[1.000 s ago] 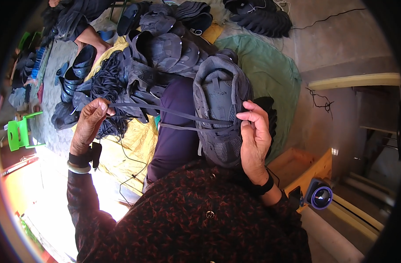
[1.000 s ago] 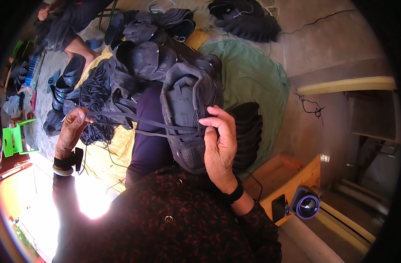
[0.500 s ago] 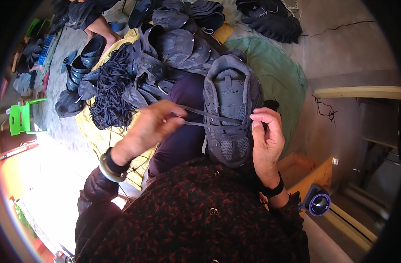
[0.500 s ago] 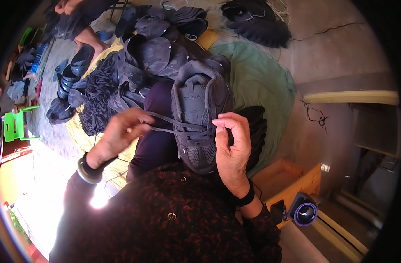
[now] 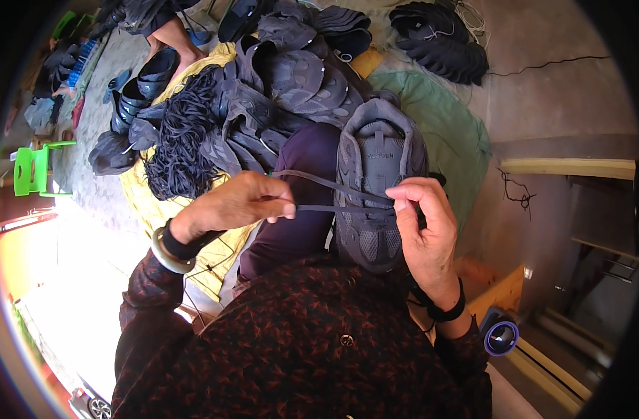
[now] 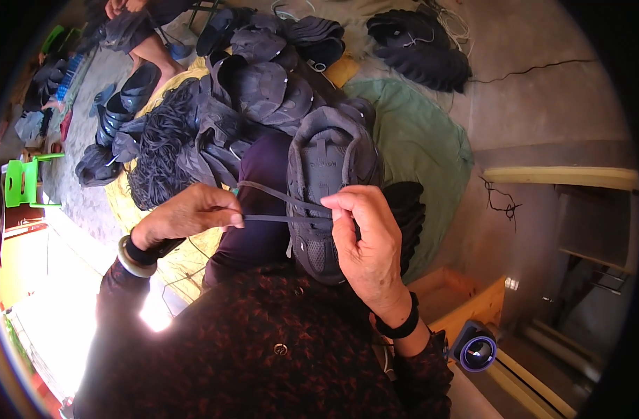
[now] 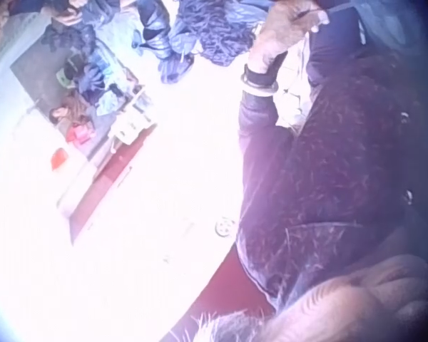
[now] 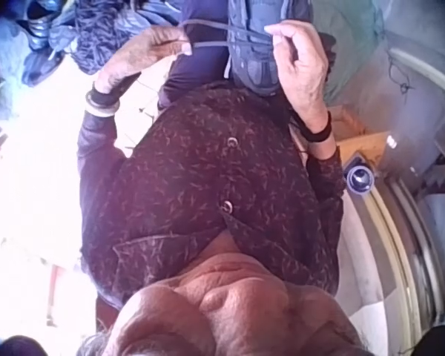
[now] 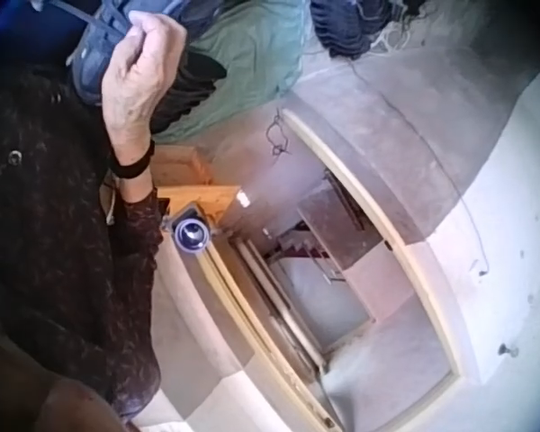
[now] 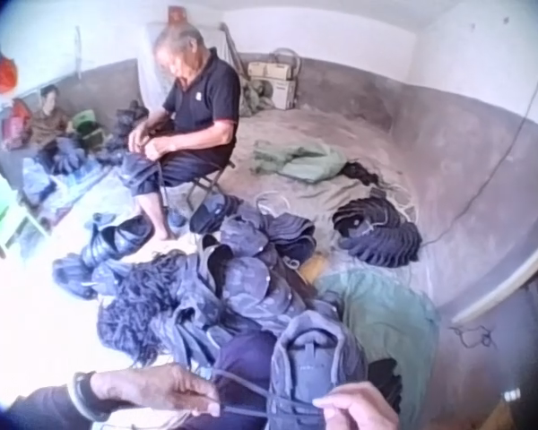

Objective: Manually insertion and tracking of laces through the eyelets of a manufactured shoe upper.

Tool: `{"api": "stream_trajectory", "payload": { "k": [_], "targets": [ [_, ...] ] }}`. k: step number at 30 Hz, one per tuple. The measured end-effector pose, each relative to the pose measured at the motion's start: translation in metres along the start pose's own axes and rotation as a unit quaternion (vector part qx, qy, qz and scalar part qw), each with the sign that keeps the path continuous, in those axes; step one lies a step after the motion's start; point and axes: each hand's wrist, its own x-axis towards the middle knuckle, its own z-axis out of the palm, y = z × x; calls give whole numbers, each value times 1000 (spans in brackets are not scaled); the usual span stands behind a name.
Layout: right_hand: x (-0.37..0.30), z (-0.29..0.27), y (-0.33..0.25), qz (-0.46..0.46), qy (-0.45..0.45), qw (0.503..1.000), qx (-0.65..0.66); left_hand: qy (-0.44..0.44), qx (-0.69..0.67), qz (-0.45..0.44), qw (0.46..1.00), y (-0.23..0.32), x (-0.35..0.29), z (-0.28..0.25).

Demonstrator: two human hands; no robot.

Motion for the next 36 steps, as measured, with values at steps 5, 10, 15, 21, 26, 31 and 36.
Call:
{"api": "stream_trajectory", "payload": {
  "k": [5,10,15,21,26,31,36],
  "targets": [
    [30,2,-21,-18,-154,986,61,7,-78,45,996,7,-30,-4],
    [47,33,-22,-95,-276,951,102,-18,9,160,987,42,-30,0],
    [68,46,-30,19,-421,892,163,-19,7,211,977,51,-32,5],
    [74,45,-23,55,-512,831,212,-21,9,249,968,54,-38,7],
    [80,8,-25,-21,-412,905,100,9,60,214,975,40,-52,6],
    [84,-36,-15,13,-325,945,-31,75,115,96,986,4,-70,14],
    [83,-69,-9,67,-283,954,-72,178,207,0,962,-21,-88,17]
  ]
}}
